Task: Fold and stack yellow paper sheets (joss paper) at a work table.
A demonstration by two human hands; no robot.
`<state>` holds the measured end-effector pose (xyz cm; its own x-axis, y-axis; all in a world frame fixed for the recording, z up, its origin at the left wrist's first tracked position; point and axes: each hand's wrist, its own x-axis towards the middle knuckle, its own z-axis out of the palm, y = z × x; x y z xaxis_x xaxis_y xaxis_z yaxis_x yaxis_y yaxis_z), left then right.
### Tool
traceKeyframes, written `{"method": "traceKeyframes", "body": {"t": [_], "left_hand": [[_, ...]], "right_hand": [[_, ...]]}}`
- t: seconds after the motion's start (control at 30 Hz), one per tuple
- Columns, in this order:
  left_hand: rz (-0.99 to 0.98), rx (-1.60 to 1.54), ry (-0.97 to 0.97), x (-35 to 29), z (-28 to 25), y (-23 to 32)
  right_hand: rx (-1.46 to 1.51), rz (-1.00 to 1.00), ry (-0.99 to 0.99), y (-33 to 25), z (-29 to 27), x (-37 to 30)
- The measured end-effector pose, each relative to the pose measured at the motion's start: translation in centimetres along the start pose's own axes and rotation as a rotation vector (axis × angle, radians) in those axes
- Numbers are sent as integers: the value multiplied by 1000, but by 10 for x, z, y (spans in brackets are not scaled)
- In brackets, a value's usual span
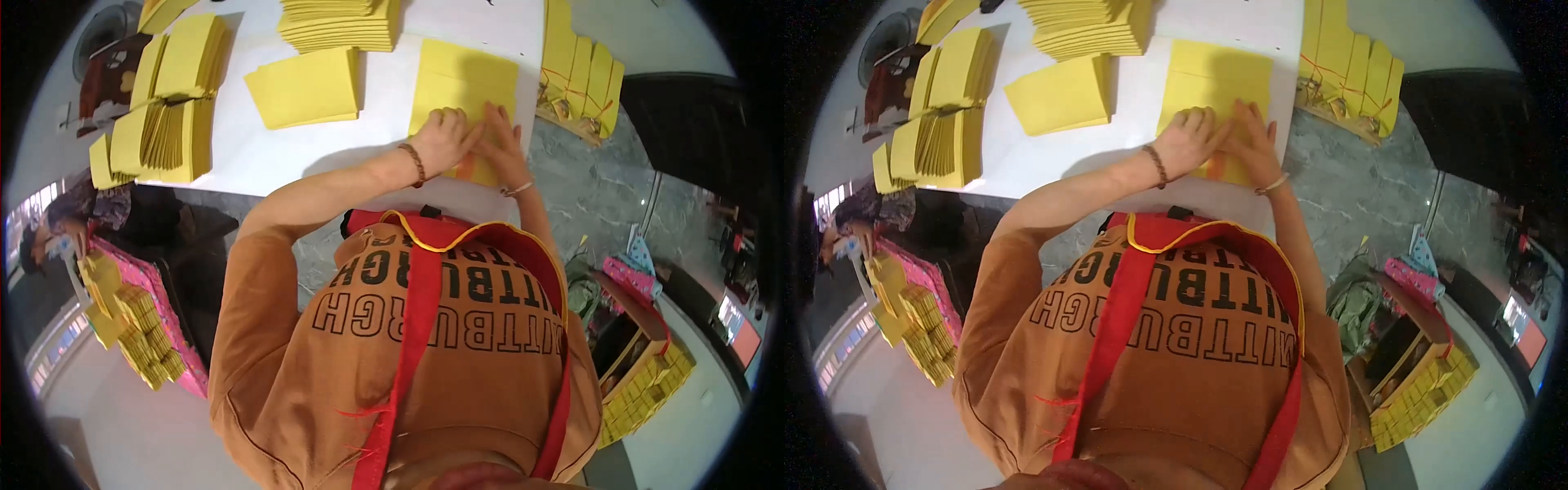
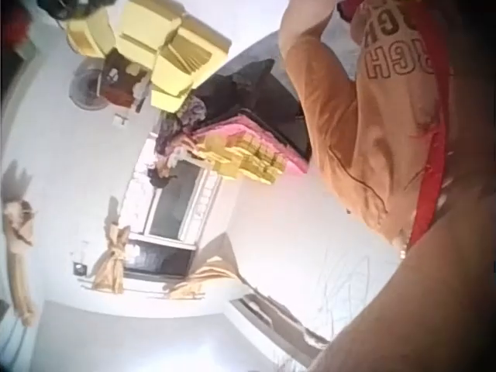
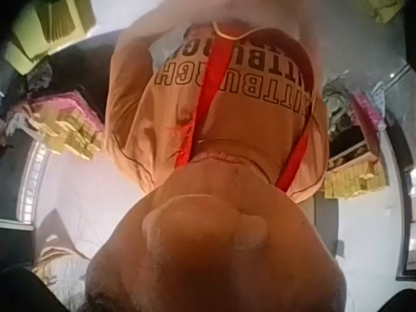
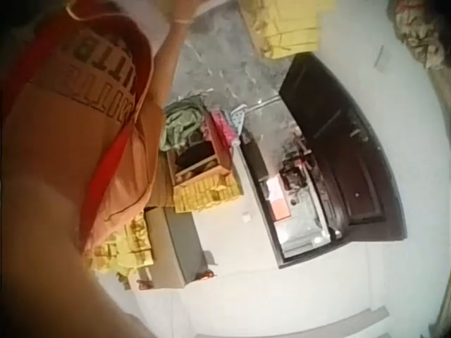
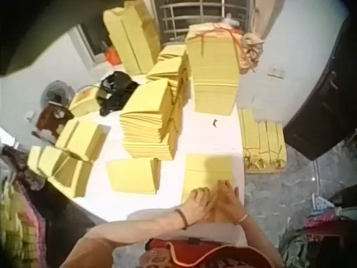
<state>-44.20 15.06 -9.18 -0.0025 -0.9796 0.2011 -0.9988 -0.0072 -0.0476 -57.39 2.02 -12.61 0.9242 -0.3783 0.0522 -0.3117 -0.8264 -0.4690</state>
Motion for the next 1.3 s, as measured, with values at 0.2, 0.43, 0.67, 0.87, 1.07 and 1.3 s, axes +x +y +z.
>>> {"method": "traceKeyframes", "body": {"t": [0.2,0.43,0.67,0.87,1.07,1.3], "left_hand": [[-81,-170,43,-3,-33,-22],[-317,178,384,-105,-88,-100],[-435,208,129,-148,-23,-149],[-445,120,-193,-146,-28,-150],[-405,113,-329,-150,-19,-154],[-413,-304,41,-172,-12,-186]], "right_hand": [[1300,494,457,0,-32,5],[1215,632,523,1,-27,-17],[1208,510,448,-6,-2,-7],[1069,460,453,-8,3,-5],[416,-247,192,-85,7,30],[431,14,36,-164,66,99]]}}
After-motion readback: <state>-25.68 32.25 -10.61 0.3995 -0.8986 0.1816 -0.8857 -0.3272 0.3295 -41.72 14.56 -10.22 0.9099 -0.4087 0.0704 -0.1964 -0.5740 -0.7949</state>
